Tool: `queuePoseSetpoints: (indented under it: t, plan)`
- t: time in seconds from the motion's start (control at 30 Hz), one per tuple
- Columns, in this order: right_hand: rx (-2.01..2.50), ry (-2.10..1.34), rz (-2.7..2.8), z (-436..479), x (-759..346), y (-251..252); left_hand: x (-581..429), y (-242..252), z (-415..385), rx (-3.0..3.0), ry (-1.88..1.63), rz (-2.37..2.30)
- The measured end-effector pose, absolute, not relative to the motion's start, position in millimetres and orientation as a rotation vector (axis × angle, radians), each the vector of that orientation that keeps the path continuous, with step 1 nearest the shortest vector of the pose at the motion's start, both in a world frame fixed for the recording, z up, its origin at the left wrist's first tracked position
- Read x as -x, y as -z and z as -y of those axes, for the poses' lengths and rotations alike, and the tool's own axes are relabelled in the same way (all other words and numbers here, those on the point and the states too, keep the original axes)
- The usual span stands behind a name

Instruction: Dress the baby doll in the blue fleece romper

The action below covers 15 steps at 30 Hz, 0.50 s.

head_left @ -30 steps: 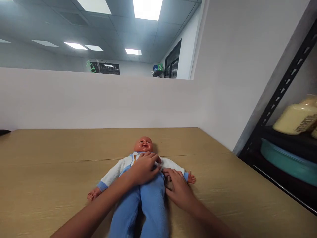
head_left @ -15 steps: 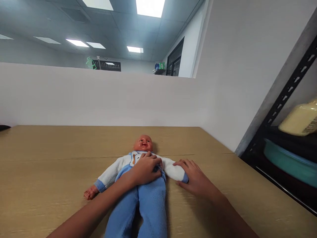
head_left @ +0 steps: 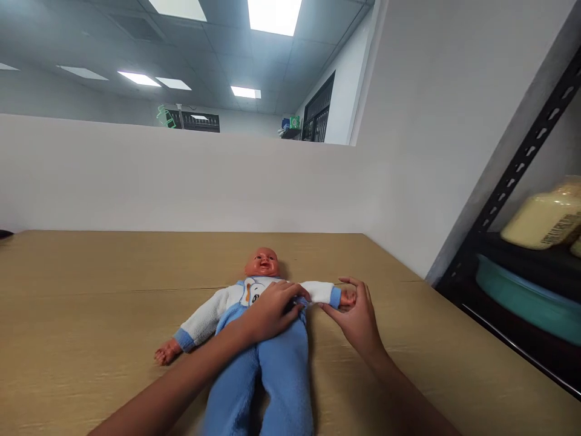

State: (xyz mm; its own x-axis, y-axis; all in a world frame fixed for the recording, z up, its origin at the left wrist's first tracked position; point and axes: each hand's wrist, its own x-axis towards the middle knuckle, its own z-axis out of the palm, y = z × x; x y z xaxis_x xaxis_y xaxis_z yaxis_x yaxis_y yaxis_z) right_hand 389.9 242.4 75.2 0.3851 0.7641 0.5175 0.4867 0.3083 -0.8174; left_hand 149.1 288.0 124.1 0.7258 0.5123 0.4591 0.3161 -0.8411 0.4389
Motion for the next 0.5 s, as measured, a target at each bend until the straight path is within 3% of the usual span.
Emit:
queuePoseSetpoints:
  t: [0.17, 0.5]
  plan:
    - [1.054, -0.539, 1.176, -238.9, -371.8, -74.7, -146.5, -126.1, -282.2, -2.709, -0.849, -0.503]
    - [1.084, -0.248, 1.808, -230.8, -343.0, -63.0, -138.1, -113.0, -277.8, -3.106, -1.05, -0.306]
